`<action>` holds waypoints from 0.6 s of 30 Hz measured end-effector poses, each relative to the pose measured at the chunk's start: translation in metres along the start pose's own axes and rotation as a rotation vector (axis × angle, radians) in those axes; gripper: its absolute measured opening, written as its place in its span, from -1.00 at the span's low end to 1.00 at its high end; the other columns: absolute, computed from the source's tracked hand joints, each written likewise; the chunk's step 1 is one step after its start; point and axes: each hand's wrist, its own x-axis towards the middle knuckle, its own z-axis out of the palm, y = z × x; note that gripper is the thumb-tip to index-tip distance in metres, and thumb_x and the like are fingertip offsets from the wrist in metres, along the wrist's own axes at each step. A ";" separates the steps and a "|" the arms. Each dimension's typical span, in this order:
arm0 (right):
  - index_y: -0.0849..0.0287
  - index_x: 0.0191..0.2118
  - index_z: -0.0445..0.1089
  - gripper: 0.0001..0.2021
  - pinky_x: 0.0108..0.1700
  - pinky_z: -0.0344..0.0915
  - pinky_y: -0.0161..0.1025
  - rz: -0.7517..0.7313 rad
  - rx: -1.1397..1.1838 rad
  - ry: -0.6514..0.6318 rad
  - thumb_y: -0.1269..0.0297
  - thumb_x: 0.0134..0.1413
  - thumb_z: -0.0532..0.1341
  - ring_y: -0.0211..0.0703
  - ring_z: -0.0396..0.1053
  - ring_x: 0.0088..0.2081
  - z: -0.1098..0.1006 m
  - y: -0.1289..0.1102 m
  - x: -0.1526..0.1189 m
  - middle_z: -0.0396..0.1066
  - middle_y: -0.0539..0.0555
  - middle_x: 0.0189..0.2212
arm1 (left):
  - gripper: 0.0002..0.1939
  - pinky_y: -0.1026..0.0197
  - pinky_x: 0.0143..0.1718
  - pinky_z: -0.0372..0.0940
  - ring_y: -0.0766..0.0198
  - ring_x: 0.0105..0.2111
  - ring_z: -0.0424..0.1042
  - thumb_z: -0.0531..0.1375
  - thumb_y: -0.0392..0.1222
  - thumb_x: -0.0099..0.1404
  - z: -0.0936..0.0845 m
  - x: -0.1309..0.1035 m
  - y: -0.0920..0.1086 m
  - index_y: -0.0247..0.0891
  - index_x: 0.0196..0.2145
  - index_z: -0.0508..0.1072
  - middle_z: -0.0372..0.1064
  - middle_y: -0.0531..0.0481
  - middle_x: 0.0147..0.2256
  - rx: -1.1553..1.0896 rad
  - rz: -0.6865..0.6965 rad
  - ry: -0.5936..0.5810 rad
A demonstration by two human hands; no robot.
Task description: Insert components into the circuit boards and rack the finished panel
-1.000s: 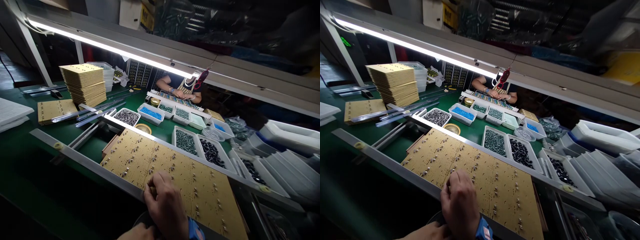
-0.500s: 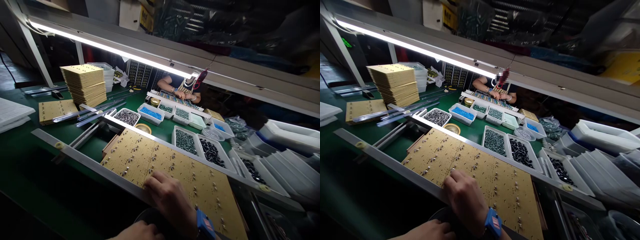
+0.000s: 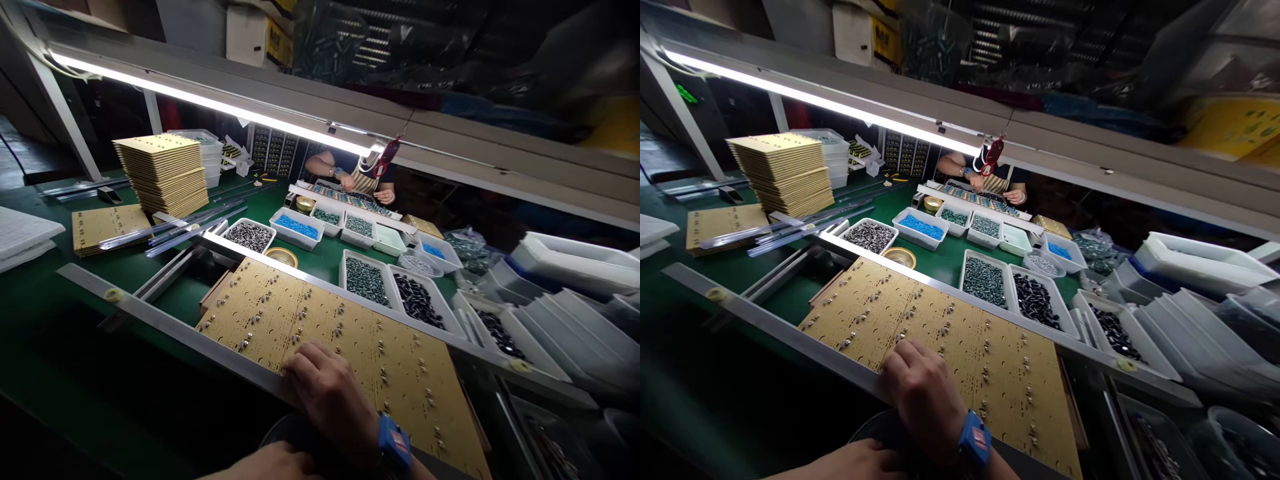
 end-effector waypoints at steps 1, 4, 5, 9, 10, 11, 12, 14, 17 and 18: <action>0.20 -0.29 0.45 -0.83 -0.30 0.23 -0.29 0.024 0.050 -0.010 0.49 0.27 0.13 -0.19 0.33 -0.33 -0.001 0.001 0.000 0.41 0.06 -0.38 | -0.79 0.24 -0.64 0.09 0.26 -0.54 0.47 0.25 -0.09 0.34 -0.002 -0.001 0.001 -0.29 -0.19 0.55 0.58 -0.03 -0.43 -0.001 -0.014 -0.002; 0.17 -0.29 0.47 -0.85 -0.27 0.25 -0.30 0.130 0.184 -0.050 0.47 0.26 0.17 -0.21 0.35 -0.32 -0.006 0.002 0.003 0.41 0.04 -0.36 | -0.82 0.23 -0.67 0.04 0.24 -0.54 0.47 0.26 -0.14 0.34 -0.008 -0.003 0.003 -0.34 -0.27 0.54 0.56 -0.05 -0.43 0.002 -0.061 -0.003; 0.17 -0.30 0.48 -0.85 -0.27 0.25 -0.30 0.154 0.206 -0.064 0.48 0.25 0.18 -0.21 0.35 -0.32 -0.008 0.003 0.004 0.41 0.03 -0.36 | -0.82 0.23 -0.68 0.02 0.24 -0.54 0.47 0.26 -0.15 0.33 -0.010 -0.003 0.004 -0.34 -0.28 0.54 0.56 -0.05 -0.43 0.000 -0.068 -0.002; 0.18 -0.33 0.48 -0.86 -0.30 0.22 -0.31 0.158 0.220 -0.097 0.51 0.20 0.21 -0.23 0.35 -0.35 -0.012 0.005 0.007 0.39 0.01 -0.40 | -0.82 0.22 -0.69 -0.03 0.27 -0.55 0.44 0.30 -0.13 0.30 -0.013 -0.004 0.004 -0.32 -0.33 0.54 0.55 -0.01 -0.47 -0.009 -0.052 -0.007; 0.18 -0.31 0.49 -0.87 -0.31 0.21 -0.31 0.151 0.216 -0.095 0.50 0.20 0.22 -0.24 0.35 -0.36 -0.013 0.005 0.007 0.40 0.01 -0.40 | -0.83 0.22 -0.70 -0.04 0.27 -0.55 0.43 0.31 -0.14 0.30 -0.013 -0.005 0.004 -0.32 -0.34 0.54 0.55 0.00 -0.48 -0.011 -0.047 -0.007; 0.17 -0.29 0.50 -0.87 -0.31 0.21 -0.31 0.143 0.210 -0.093 0.49 0.21 0.22 -0.24 0.35 -0.36 -0.013 0.006 0.007 0.40 0.01 -0.39 | -0.83 0.22 -0.70 -0.04 0.28 -0.55 0.43 0.31 -0.14 0.29 -0.013 -0.005 0.004 -0.31 -0.36 0.54 0.55 0.01 -0.47 -0.013 -0.044 -0.008; 0.16 -0.27 0.50 -0.87 -0.31 0.20 -0.32 0.134 0.202 -0.093 0.48 0.21 0.22 -0.25 0.35 -0.36 -0.012 0.006 0.007 0.40 0.00 -0.39 | -0.83 0.23 -0.70 -0.03 0.28 -0.55 0.42 0.32 -0.15 0.29 -0.012 -0.006 0.004 -0.32 -0.36 0.53 0.55 0.00 -0.47 -0.013 -0.047 -0.006; 0.14 -0.26 0.51 -0.86 -0.31 0.19 -0.32 0.114 0.175 -0.094 0.48 0.22 0.22 -0.25 0.34 -0.36 -0.011 0.006 0.006 0.40 0.00 -0.38 | -0.84 0.22 -0.70 -0.02 0.27 -0.55 0.42 0.32 -0.16 0.28 -0.009 -0.007 0.003 -0.33 -0.36 0.54 0.55 -0.01 -0.46 -0.011 -0.058 -0.003; 0.16 -0.34 0.48 -0.84 -0.33 0.16 -0.32 0.075 0.104 -0.088 0.49 0.22 0.20 -0.25 0.31 -0.37 -0.010 0.003 0.006 0.39 0.00 -0.41 | -0.83 0.21 -0.70 -0.03 0.26 -0.57 0.40 0.30 -0.14 0.29 -0.005 -0.007 0.002 -0.33 -0.33 0.55 0.52 -0.02 -0.50 -0.009 -0.066 -0.001; 0.18 -0.35 0.46 -0.83 -0.34 0.15 -0.32 0.057 0.074 -0.085 0.50 0.22 0.18 -0.25 0.30 -0.37 -0.009 0.002 0.006 0.38 0.01 -0.41 | -0.83 0.21 -0.70 -0.03 0.27 -0.58 0.39 0.30 -0.14 0.30 -0.003 -0.006 0.002 -0.32 -0.33 0.55 0.51 -0.01 -0.51 -0.009 -0.064 0.002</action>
